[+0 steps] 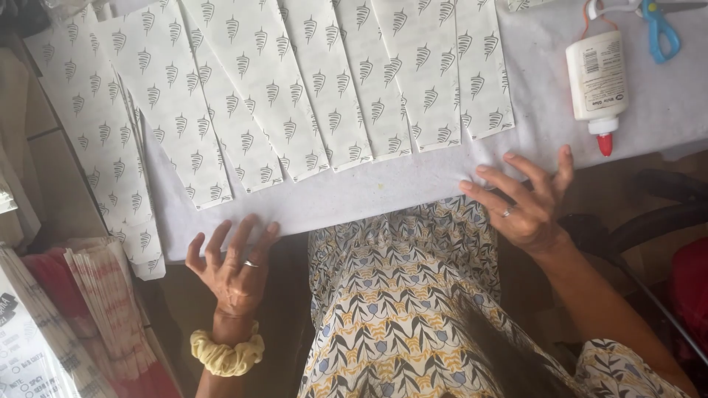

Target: Aligning paper wrappers and applying glue to the edges to bond them into a stack.

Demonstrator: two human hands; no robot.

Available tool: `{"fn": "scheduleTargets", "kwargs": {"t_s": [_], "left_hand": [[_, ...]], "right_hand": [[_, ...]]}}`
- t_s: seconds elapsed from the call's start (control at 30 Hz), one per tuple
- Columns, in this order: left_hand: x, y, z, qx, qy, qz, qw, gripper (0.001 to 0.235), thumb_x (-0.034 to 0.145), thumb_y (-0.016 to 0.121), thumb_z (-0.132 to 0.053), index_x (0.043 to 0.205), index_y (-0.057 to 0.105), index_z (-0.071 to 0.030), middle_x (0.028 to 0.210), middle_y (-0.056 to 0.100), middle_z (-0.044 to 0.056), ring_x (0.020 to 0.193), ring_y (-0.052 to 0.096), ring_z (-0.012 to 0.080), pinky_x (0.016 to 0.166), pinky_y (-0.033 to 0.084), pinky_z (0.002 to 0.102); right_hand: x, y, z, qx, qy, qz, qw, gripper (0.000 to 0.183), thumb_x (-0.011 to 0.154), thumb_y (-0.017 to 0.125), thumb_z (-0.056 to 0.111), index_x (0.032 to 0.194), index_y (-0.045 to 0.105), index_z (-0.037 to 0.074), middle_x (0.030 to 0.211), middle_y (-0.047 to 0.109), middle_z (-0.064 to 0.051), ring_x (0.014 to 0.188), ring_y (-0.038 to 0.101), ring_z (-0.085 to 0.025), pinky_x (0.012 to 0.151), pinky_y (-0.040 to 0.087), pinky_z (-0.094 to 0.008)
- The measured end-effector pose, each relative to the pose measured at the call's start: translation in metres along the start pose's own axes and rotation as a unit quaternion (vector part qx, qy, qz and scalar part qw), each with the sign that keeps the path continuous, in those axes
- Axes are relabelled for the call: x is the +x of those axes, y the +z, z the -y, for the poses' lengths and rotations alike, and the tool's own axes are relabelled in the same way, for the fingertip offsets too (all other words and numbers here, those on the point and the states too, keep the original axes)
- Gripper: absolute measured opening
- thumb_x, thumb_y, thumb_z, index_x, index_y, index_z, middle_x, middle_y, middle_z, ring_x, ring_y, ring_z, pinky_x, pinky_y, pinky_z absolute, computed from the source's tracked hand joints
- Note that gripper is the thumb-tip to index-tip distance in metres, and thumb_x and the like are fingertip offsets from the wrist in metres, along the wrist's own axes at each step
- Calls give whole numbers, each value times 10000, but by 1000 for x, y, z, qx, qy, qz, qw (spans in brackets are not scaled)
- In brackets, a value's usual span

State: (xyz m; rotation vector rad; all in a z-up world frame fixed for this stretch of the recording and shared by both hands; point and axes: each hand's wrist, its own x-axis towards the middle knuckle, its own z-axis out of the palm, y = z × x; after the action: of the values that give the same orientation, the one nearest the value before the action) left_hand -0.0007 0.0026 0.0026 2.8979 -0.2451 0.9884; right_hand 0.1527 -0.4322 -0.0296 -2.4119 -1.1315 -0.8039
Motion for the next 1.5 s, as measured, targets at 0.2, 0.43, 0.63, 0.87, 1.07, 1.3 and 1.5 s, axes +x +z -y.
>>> {"fn": "scheduleTargets", "kwargs": {"t_s": [0.2,0.43,0.63,0.87,1.07,1.3,1.5], "left_hand": [[0,-25,23,-27,29,57,998,245,1012,771,-19,1212,768,-160,1257,715,33,1114,658,235,963,448,440],[38,-38,35,-185,-76,60,978,209,883,733,-13,1088,694,-37,1159,717,128,1010,670,281,873,453,406],[84,12,60,-123,-181,60,974,369,1116,639,-83,1447,504,8,1460,438,257,1338,451,408,1106,391,598],[107,66,55,-63,-348,345,869,822,1177,276,-649,1650,-199,-173,1624,-305,287,1486,-323,409,1216,-186,660],[101,119,8,-33,-308,282,908,965,1165,411,-748,1674,-178,-178,1647,-277,287,1503,-228,566,1216,-46,778],[161,66,-19,-143,-403,290,856,854,1068,339,-679,1643,-35,-170,1647,-17,392,1506,79,612,1210,119,696],[151,95,-21,-150,-328,229,904,925,1044,583,-602,1595,179,21,1370,436,304,1214,390,401,1046,340,597]], "right_hand": [[13,-38,-18,57,-24,32,998,157,961,820,-21,1053,843,105,1139,821,-83,1077,730,-309,1258,221,-607],[73,-73,-6,167,150,23,974,138,1055,688,-127,1167,742,-186,1246,665,-333,1101,670,-434,1022,573,-512],[123,-15,-24,130,184,98,969,497,1127,688,227,1470,595,-120,1541,399,-300,1427,438,-464,1184,406,-581],[182,31,8,63,391,330,857,902,1079,506,594,1685,144,32,1657,-111,-256,1466,-207,-458,1227,-101,-630],[181,73,54,17,282,326,902,968,1022,449,732,1661,187,54,1652,-10,-294,1512,-49,-514,1237,-2,-631],[170,69,22,5,241,192,951,825,950,828,503,1499,481,-6,1346,510,-239,1209,472,-389,983,447,-522],[180,72,10,47,257,215,941,871,984,771,570,1470,476,-89,1097,495,-179,1022,489,-350,940,480,-536]]}}
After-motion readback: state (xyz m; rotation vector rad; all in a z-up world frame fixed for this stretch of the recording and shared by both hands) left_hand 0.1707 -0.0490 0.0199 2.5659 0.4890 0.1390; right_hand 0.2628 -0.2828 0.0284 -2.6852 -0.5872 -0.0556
